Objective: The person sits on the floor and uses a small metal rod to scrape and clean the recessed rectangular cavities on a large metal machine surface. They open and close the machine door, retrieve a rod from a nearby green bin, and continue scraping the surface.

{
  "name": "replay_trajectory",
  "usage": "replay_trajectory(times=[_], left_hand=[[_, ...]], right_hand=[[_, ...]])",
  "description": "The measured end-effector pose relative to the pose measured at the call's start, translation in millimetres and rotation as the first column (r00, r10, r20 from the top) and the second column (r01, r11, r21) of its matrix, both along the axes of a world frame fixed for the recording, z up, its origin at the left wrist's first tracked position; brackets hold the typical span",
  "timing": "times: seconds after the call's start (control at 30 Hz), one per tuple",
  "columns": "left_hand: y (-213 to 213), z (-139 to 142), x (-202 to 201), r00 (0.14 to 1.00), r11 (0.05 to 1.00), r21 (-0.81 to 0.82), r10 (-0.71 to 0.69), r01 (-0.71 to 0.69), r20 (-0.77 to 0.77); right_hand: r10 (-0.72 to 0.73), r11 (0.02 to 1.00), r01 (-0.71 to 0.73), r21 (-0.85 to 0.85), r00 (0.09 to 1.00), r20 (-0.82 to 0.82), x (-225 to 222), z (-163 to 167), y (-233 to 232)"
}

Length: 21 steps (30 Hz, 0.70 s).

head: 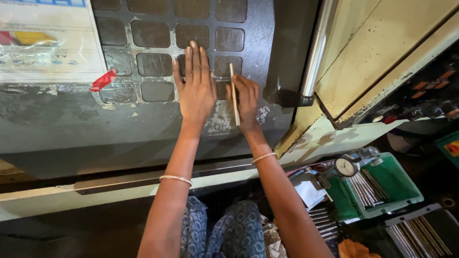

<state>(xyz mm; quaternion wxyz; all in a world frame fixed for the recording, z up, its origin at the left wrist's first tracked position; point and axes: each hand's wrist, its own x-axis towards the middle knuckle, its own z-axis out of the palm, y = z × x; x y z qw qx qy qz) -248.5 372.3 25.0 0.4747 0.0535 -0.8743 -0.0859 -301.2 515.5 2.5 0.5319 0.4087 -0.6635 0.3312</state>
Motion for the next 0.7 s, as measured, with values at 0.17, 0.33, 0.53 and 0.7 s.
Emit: replay_trajectory(times=[0.17,0.33,0.53,0.7], left_hand=[[-0.6,-1.5,0.0,1.000,1.000,-0.002,0.008,-0.008,-0.004],[0.5,-0.9,-0.4,0.999,0.999,-0.021,0.034,-0.035,-0.011],[0.1,-0.1,2.0,1.000,1.000,0.011,-0.003,0.003,-0.001],[-0.7,-0.2,2.9,0.999,0.999,-0.039,0.025,-0.026,-0.023]], right_hand=[[-0.007,0.997,0.014,0.081,0.997,-0.080,-1.1,1.1,3.3],[-0.009,0.992,0.019,0.127,0.997,-0.081,1.1,0.6,4.2],[-0.038,0.996,0.043,0.083,0.997,-0.065,4.5,4.2,-0.1],[-0.090,0.958,0.129,0.255,0.983,-0.159,8.8,5.2,6.5]])
